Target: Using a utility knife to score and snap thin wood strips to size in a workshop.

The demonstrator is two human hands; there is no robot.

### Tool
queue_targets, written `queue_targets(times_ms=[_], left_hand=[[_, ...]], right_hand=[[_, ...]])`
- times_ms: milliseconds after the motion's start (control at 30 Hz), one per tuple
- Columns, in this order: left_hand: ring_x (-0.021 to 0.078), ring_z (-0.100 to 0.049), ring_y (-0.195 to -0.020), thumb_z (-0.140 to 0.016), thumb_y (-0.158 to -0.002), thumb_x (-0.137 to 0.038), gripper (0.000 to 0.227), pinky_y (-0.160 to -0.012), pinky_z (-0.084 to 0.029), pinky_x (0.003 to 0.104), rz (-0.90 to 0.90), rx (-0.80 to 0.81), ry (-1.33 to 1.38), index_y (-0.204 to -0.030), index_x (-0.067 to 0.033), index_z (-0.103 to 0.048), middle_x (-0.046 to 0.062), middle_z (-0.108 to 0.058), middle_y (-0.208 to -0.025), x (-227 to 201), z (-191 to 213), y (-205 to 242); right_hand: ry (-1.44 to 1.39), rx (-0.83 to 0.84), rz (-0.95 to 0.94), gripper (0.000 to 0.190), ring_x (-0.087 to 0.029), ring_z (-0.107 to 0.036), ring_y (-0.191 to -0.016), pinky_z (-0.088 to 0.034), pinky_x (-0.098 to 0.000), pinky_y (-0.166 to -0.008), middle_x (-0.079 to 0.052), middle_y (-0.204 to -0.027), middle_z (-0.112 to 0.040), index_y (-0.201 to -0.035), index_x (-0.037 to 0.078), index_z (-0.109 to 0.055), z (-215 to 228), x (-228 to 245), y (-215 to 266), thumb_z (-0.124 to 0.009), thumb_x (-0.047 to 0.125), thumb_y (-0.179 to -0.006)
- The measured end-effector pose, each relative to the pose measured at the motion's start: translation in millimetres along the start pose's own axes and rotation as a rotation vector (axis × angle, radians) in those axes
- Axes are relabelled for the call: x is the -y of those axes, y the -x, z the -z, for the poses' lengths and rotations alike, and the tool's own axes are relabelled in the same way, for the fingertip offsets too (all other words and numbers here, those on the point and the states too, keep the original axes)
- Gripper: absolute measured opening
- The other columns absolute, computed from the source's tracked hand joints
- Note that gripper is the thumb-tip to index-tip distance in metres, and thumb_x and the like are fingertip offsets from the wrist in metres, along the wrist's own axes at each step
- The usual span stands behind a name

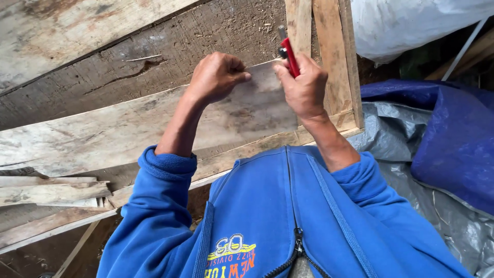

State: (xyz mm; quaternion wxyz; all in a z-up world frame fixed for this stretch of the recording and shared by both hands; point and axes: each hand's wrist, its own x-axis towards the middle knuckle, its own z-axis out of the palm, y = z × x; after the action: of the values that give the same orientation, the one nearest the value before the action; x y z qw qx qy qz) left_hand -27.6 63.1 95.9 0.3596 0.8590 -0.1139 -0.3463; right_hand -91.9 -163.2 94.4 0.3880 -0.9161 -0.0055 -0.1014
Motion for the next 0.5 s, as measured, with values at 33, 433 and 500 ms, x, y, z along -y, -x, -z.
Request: queue_targets(times_ms=[33, 433, 500], left_hand=[[0.014, -0.058, -0.064, -0.081, -0.096, -0.035, 0.034, -0.065, -0.045, 0.037, 0.009, 0.0, 0.015, -0.071, -0.0177, -0.065, -0.003, -0.065, -0.066, 3, 0, 0], [0.0085, -0.056, -0.065, -0.08, -0.098, -0.028, 0.023, -0.066, -0.044, 0.031, -0.005, 0.053, 0.169, -0.079, -0.0162, -0.072, -0.005, -0.067, -0.071, 10, 18, 1], [0.0079, -0.057, -0.068, -0.081, -0.097, -0.027, 0.022, -0.068, -0.043, 0.03, -0.007, 0.034, 0.183, -0.079, -0.0162, -0.073, -0.006, -0.068, -0.072, 12, 21, -2]], right_hand=[[-0.121, 0.006, -0.042, 0.009, -0.018, -0.064, -0.063, -0.055, -0.0326, -0.058, -0.006, -0.075, -0.067, -0.095, 0.002, -0.071, 3, 2, -2, -0.078, 0.008, -0.097], [-0.451, -0.078, -0.62, 0.012, -0.009, -0.061, -0.048, -0.053, -0.0205, -0.039, -0.004, -0.095, -0.077, -0.105, 0.01, -0.073, 61, -48, -8, -0.077, 0.006, -0.093], [-0.577, 0.175, -0.678, 0.008, -0.007, -0.061, -0.051, -0.055, -0.016, -0.044, -0.007, -0.098, -0.077, -0.105, 0.009, -0.074, 48, -29, 8, -0.073, 0.007, -0.098]])
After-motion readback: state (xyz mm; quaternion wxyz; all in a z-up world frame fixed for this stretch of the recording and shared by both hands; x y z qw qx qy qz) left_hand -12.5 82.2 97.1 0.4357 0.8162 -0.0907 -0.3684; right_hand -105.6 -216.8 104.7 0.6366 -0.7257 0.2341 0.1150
